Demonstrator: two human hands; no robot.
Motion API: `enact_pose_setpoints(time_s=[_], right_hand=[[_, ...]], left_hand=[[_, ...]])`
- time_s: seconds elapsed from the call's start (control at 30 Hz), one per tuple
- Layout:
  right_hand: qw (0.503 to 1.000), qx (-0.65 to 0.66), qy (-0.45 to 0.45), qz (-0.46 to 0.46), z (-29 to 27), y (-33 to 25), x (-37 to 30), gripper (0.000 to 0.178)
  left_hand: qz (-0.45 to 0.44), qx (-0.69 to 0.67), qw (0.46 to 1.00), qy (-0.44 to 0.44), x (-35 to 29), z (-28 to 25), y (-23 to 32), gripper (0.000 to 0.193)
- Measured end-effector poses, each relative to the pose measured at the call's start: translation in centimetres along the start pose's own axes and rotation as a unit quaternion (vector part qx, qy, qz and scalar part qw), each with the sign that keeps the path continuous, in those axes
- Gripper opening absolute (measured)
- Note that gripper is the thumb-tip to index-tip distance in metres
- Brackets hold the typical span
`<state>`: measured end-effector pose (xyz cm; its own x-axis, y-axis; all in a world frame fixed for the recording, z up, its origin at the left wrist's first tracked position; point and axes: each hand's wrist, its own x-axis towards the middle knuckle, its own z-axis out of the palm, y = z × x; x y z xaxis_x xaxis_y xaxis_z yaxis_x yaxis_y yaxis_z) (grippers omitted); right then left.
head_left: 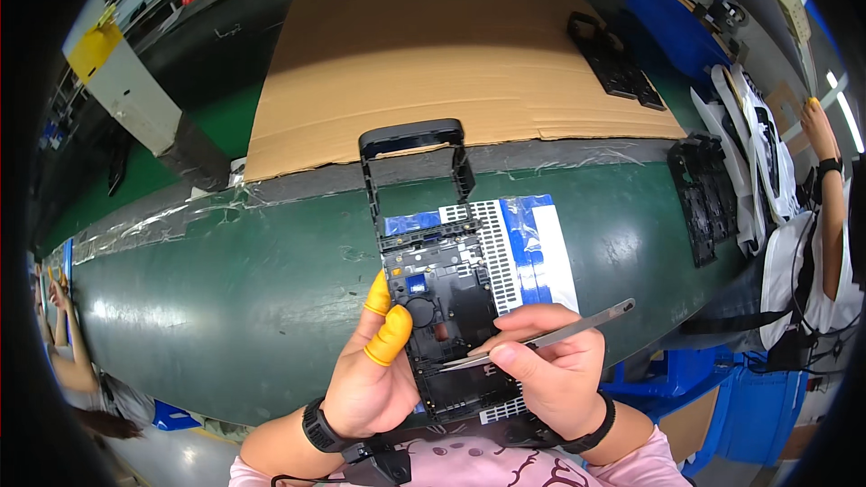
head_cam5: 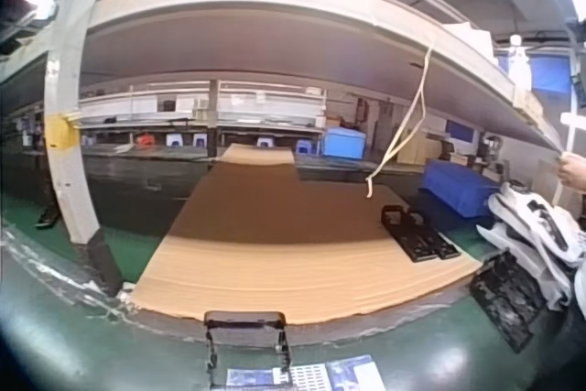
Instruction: Assembling internal components and applying adhesive strips to a black electronic device housing.
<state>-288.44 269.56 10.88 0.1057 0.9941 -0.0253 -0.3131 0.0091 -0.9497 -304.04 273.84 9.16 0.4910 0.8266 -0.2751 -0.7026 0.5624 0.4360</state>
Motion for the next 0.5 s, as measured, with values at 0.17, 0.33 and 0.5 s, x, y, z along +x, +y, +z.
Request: enact_pose_setpoints(time_s=[0.17,0.33,0.5], right_hand=[[0.999,-0.026,0.007,-0.022,0.28,0.80,-0.38,0.021],[1.000,-0.007,0.019,-0.017,0.48,0.81,-0.29,0.018],[0.999,-0.020,0.015,-0.026,0.58,0.75,-0.11,0.019]], left_hand=[[0.025,0.048,0.999,0.005,-0.35,0.38,0.21,0.053],[0.018,0.039,0.999,0.008,-0.59,0.19,0.40,0.053],[0.022,0.029,0.999,-0.003,-0.55,0.21,0.49,0.053]])
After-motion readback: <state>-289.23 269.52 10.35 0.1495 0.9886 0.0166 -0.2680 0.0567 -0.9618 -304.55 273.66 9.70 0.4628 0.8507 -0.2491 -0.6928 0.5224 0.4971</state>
